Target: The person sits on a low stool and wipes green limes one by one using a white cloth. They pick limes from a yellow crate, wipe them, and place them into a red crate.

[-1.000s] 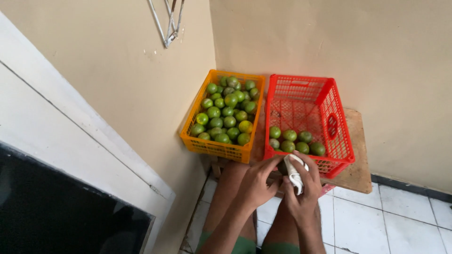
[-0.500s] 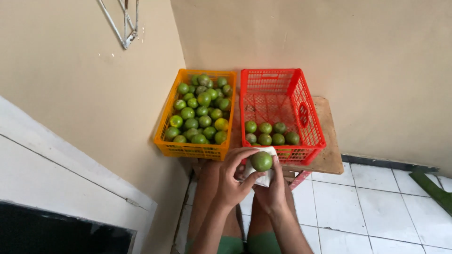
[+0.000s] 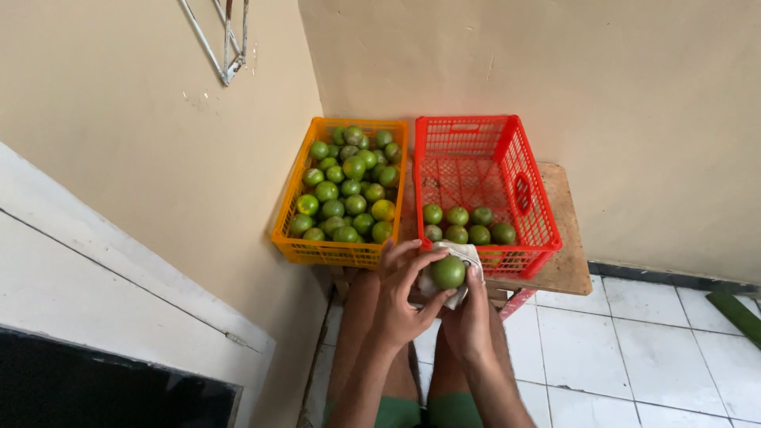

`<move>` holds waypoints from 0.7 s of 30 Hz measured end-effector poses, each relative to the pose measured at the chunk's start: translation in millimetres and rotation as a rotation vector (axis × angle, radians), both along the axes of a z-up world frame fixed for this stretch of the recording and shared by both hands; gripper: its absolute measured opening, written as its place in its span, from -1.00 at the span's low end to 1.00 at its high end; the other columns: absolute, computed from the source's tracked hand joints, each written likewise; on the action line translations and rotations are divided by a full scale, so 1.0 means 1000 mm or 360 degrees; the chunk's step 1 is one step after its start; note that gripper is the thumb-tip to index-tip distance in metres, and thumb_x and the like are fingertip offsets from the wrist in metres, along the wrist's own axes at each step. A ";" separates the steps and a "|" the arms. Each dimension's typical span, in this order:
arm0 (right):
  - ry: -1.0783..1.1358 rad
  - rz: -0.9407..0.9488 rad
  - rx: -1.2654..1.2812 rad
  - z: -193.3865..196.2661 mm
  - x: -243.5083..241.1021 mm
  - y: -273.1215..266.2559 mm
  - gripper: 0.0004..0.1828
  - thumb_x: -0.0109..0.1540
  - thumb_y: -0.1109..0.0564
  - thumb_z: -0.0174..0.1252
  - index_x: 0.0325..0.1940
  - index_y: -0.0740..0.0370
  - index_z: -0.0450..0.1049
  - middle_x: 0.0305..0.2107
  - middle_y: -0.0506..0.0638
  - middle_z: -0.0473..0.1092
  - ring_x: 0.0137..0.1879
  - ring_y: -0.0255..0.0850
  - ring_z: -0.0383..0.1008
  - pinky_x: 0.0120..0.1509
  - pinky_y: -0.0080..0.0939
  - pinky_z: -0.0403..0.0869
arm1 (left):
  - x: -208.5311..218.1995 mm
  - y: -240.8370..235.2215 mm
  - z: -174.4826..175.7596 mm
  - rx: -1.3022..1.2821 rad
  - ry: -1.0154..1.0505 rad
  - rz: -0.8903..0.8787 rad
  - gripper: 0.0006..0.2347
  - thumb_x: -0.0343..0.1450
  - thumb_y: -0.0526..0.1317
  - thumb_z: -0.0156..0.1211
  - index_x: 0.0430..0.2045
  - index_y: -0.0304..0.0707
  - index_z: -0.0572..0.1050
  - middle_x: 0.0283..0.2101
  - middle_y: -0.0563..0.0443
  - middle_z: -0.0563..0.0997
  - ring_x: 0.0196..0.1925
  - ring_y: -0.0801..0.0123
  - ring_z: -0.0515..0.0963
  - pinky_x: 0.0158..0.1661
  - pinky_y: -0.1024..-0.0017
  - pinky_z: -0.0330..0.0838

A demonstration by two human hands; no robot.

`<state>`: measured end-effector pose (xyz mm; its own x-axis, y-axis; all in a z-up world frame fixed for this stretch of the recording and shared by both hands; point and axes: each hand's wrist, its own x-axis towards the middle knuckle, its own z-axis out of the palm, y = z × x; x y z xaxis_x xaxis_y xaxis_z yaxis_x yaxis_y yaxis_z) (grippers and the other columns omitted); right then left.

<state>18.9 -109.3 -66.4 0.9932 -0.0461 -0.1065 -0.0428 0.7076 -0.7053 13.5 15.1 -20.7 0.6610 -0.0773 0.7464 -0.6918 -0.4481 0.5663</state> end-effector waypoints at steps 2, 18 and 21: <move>-0.0417 -0.0218 -0.0508 0.010 0.002 0.002 -0.44 0.38 -0.02 -0.18 0.39 0.35 0.23 0.19 0.23 0.35 0.24 -0.02 0.37 0.31 -0.01 0.34 | 0.002 -0.001 0.005 0.0046 -0.0082 0.0071 -0.54 0.22 -0.27 0.44 0.02 -0.19 0.48 0.05 0.11 0.62 0.25 0.22 0.45 0.45 -0.03 -0.05; -0.0236 -0.0013 -0.0199 0.040 -0.008 -0.001 -0.37 0.33 0.14 -0.22 0.51 0.37 0.12 0.30 0.26 0.29 0.39 -0.02 0.30 0.45 -0.06 0.27 | -0.002 -0.001 -0.003 -0.0197 -0.0031 -0.0067 -0.55 0.15 -0.34 0.52 -0.07 -0.24 0.54 0.00 0.09 0.69 0.14 0.32 0.56 0.46 0.10 0.05; -0.0576 -0.0188 -0.0668 0.034 -0.008 0.002 -0.41 0.34 0.16 -0.12 0.48 0.33 0.14 0.28 0.22 0.30 0.37 -0.05 0.32 0.41 -0.12 0.32 | 0.009 -0.002 -0.019 -0.0193 -0.0037 0.0005 -0.52 0.11 -0.39 0.45 -0.07 -0.26 0.50 -0.04 0.01 0.70 0.17 0.23 0.56 0.49 -0.04 -0.08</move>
<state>10.8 -107.6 -32.9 0.9485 -0.1244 0.2912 0.3166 0.3487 -0.8821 22.4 12.8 -39.3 0.6433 0.0163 0.7655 -0.7043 -0.3793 0.6000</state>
